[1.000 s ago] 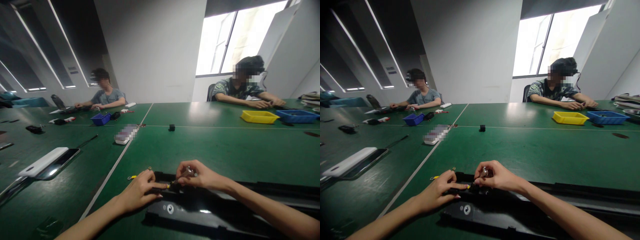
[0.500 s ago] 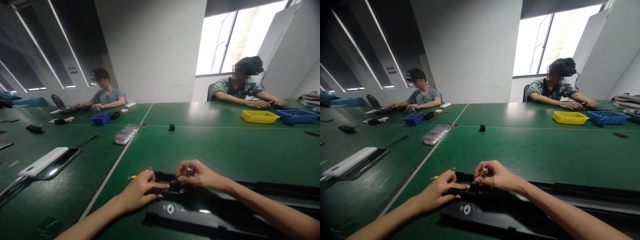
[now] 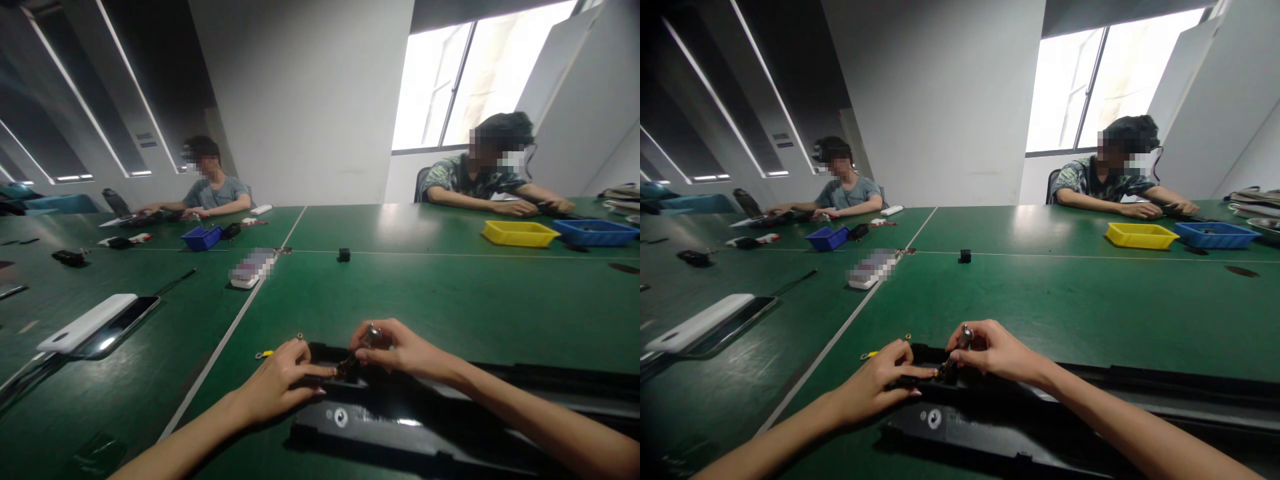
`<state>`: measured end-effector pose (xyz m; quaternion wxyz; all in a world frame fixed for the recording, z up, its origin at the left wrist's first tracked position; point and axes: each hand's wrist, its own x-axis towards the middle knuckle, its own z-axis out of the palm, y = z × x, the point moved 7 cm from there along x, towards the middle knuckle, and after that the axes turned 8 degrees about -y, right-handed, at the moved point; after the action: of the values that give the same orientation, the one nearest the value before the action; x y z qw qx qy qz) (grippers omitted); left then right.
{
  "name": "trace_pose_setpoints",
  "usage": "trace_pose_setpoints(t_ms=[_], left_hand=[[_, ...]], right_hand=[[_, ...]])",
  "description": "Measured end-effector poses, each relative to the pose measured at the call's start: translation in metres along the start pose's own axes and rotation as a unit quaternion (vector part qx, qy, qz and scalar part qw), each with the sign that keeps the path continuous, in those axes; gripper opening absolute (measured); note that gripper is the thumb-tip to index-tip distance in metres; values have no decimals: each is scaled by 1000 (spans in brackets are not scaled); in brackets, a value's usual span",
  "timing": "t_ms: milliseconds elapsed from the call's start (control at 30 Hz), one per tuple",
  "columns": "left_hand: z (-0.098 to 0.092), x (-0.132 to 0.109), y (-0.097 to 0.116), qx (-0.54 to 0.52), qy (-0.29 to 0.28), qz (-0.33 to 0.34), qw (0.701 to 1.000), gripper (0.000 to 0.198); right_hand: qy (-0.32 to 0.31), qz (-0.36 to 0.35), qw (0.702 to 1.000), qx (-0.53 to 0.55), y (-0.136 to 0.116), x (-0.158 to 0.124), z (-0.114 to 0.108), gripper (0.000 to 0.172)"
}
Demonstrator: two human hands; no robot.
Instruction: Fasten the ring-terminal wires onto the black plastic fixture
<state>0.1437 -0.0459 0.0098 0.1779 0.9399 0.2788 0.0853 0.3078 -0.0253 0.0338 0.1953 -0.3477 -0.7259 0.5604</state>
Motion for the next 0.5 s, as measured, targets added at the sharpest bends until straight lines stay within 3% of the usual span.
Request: trace_pose_setpoints(t_ms=[500], left_hand=[[1, 0, -3, -8, -3, -5, 1000, 33]], right_hand=[[-7, -8, 1000, -8, -6, -1, 1, 28]])
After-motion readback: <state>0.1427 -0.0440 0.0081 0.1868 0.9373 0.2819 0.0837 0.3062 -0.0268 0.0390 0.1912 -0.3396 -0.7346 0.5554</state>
